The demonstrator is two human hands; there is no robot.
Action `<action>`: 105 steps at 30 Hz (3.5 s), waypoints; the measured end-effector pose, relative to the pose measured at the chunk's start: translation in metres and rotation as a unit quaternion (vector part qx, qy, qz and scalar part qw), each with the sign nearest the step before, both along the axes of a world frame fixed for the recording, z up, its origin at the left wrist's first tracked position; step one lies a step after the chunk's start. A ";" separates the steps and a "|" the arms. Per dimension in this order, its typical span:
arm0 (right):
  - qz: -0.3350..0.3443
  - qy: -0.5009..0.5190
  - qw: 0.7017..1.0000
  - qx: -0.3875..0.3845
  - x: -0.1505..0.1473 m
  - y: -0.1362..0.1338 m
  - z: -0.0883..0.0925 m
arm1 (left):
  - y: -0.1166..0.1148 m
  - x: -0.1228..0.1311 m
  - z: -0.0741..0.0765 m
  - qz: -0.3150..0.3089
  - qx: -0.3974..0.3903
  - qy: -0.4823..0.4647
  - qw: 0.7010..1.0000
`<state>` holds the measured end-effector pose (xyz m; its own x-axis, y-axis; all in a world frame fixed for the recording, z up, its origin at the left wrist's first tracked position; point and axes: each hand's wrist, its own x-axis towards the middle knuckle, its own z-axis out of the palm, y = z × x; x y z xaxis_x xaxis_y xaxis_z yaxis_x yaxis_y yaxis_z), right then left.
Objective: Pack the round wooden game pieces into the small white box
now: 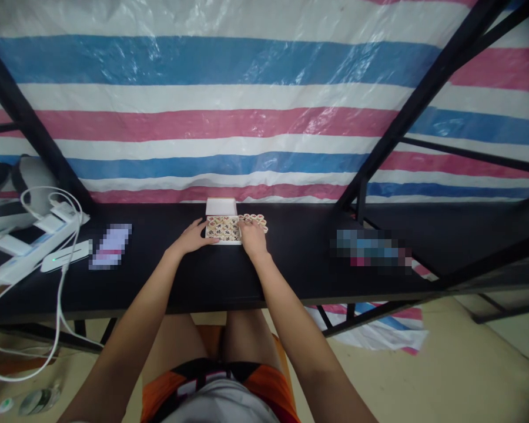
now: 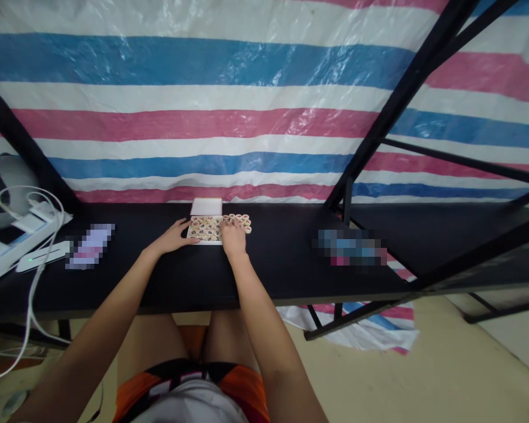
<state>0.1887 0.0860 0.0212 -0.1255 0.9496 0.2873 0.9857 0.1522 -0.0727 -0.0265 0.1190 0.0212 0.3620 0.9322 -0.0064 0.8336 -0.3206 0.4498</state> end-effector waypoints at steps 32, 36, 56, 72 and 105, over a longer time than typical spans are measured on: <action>0.171 0.224 0.957 0.064 -0.018 0.013 -0.026 | 0.002 0.007 -0.009 -0.082 0.153 -0.017 0.985; 0.185 0.221 0.956 0.058 -0.018 0.011 -0.025 | 0.004 0.009 -0.010 -0.083 0.149 -0.051 0.984; 0.156 0.240 0.958 0.030 -0.020 0.010 -0.021 | -0.003 0.011 -0.001 -0.074 0.123 -0.152 0.978; 0.168 0.256 0.951 0.043 -0.026 0.007 -0.019 | -0.003 0.012 0.001 -0.104 0.111 -0.152 0.977; -0.067 0.324 0.942 -0.062 0.027 0.013 -0.015 | 0.007 0.003 -0.011 -0.051 0.103 -0.114 0.987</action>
